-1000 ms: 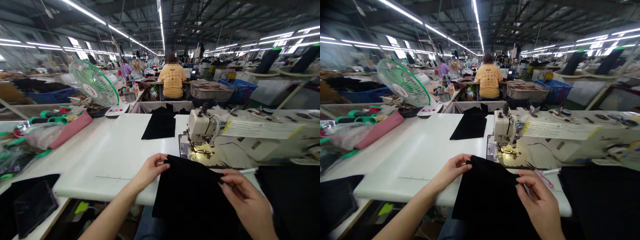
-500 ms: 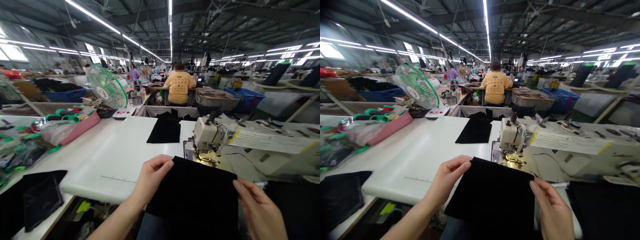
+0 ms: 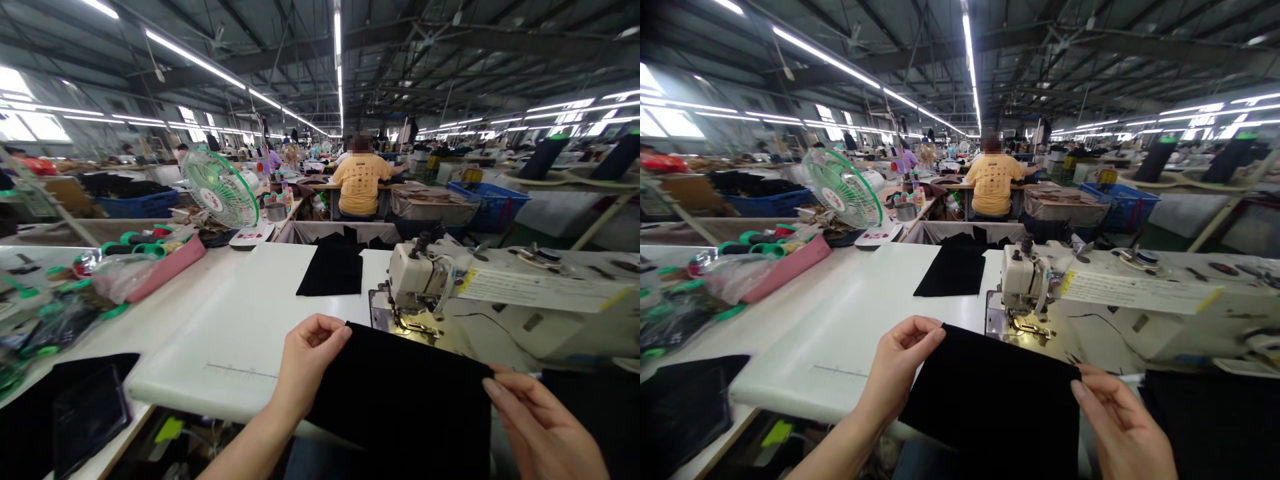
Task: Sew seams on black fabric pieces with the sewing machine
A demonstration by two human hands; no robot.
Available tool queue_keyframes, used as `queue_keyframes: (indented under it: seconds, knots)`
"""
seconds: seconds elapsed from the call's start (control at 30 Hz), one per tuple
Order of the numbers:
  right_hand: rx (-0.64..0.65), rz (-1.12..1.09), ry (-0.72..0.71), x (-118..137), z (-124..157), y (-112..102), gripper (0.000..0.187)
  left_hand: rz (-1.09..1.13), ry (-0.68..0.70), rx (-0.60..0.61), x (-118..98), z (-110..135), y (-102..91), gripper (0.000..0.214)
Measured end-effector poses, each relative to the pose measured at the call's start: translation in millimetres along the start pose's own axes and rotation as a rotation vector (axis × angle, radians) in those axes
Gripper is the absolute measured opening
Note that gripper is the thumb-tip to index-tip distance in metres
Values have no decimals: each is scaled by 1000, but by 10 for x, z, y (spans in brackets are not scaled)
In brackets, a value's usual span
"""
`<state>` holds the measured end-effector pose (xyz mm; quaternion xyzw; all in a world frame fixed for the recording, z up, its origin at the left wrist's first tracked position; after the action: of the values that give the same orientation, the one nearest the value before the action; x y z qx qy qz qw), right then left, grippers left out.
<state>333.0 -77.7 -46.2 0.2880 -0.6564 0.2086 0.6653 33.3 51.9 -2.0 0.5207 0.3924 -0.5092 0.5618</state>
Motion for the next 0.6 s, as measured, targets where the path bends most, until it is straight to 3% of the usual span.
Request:
queue_keyframes:
  seconds: [0.2,0.4,0.6]
  knots:
    - [16,-27,-52,-83,-81,-58,44,-30,49,-29,-33,-7,-3,22]
    - [59,-66,-156,-37,-109,37,35,-45,52,-47,-67,-86,-32,28]
    - [111,-157,-170,43,-94,202,29,-93,-63,-64,-27,-195,-97,37]
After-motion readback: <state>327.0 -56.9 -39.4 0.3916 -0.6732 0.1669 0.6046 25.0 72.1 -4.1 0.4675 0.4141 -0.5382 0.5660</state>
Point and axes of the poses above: each hand's wrist, its own z-axis away from the middle knuckle, its own y-axis out of the palm, x = y × z, the point moved 8 cm from there along -z, towards the middle knuckle, and after that the axes turned 10 degrees about -y, right-handed, at the moved point
